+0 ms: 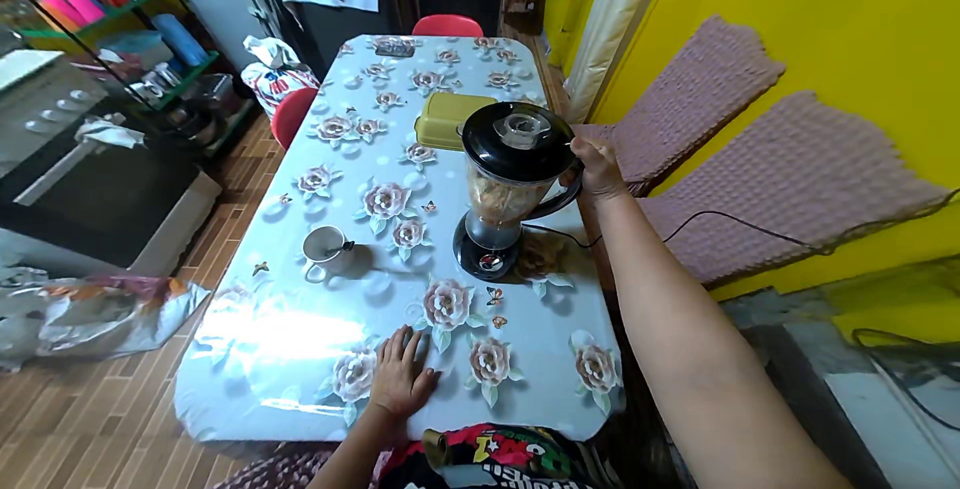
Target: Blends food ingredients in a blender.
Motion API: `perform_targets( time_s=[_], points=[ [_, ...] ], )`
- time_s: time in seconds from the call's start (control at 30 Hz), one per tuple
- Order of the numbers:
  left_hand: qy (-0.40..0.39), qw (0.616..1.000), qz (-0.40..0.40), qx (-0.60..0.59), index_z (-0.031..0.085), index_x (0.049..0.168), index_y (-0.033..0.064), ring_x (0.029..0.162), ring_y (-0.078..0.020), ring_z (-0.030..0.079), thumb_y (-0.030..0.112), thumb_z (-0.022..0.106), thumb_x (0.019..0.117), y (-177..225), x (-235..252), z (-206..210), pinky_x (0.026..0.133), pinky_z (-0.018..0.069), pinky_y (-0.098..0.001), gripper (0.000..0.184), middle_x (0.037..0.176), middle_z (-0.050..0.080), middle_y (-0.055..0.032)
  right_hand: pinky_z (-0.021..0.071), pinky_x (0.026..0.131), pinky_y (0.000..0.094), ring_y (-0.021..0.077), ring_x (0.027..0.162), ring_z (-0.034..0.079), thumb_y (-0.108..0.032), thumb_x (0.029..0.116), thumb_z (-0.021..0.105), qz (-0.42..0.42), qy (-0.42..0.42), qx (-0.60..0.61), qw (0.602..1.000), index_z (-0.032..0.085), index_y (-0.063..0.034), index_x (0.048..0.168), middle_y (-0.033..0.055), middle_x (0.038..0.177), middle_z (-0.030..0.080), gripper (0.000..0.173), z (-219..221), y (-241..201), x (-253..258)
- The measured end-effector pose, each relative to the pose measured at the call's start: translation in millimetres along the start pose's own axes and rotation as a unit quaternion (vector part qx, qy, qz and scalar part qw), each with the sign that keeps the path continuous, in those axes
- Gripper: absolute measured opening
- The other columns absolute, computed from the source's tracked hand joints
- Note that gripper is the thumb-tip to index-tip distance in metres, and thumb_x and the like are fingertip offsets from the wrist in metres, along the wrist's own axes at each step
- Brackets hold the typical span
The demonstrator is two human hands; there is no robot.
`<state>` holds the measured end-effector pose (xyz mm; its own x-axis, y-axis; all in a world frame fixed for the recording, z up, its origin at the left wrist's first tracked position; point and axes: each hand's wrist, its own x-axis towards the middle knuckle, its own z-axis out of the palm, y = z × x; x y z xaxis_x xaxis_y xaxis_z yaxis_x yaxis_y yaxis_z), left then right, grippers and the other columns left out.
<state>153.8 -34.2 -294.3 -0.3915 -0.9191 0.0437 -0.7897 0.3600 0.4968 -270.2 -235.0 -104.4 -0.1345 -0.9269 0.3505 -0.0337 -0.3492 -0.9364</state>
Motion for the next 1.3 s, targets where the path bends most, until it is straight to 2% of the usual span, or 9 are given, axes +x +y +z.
perform_targets(
  time_s=[0.4,0.8,1.03,1.3],
  points=[
    [0.016,1.000,0.009,0.004,0.058,0.141,-0.0011,0.137,-0.0529,0.046,0.067,0.027,0.0934,-2.2,-0.4,3.5,0.112,0.0311,-0.0679,0.089,0.148,0.048,-0.0335,0.0492,0.048,0.0268,0.0068,0.049,0.052,-0.051,0.0984,0.058,-0.012,-0.014,0.011,1.000,0.066,-0.0182,0.088,-0.0063,0.064,0.057,0.035,-2.8,4.8,2.2],
    [-0.003,1.000,-0.002,-0.004,0.055,0.144,-0.0014,0.139,-0.0537,0.043,0.066,0.028,0.0940,-0.2,-0.5,-0.1,0.114,0.0288,-0.0683,0.088,0.150,0.046,-0.0343,0.0487,0.048,0.0257,0.0054,0.050,0.052,-0.050,0.0992,0.057,-0.027,-0.013,-0.003,1.000,0.067,-0.0176,0.088,-0.0071,0.065,0.058,0.035,-3.1,5.0,3.5],
    [0.019,1.000,0.009,0.004,0.057,0.142,-0.0011,0.137,-0.0534,0.046,0.066,0.027,0.0942,-1.9,-0.8,2.9,0.112,0.0315,-0.0682,0.088,0.148,0.048,-0.0341,0.0472,0.048,0.0254,0.0054,0.050,0.051,-0.049,0.0990,0.058,-0.028,-0.015,0.004,0.999,0.067,-0.0176,0.088,-0.0068,0.065,0.057,0.035,-3.2,6.1,3.1],
    [0.017,1.000,0.009,0.003,0.058,0.141,-0.0019,0.137,-0.0537,0.046,0.066,0.028,0.0936,-1.4,-0.5,2.4,0.112,0.0313,-0.0685,0.088,0.147,0.048,-0.0344,0.0493,0.049,0.0262,0.0057,0.051,0.053,-0.051,0.0985,0.059,-0.026,-0.014,0.009,1.000,0.067,-0.0181,0.088,-0.0068,0.066,0.058,0.035,-3.9,7.0,3.0]
  ],
)
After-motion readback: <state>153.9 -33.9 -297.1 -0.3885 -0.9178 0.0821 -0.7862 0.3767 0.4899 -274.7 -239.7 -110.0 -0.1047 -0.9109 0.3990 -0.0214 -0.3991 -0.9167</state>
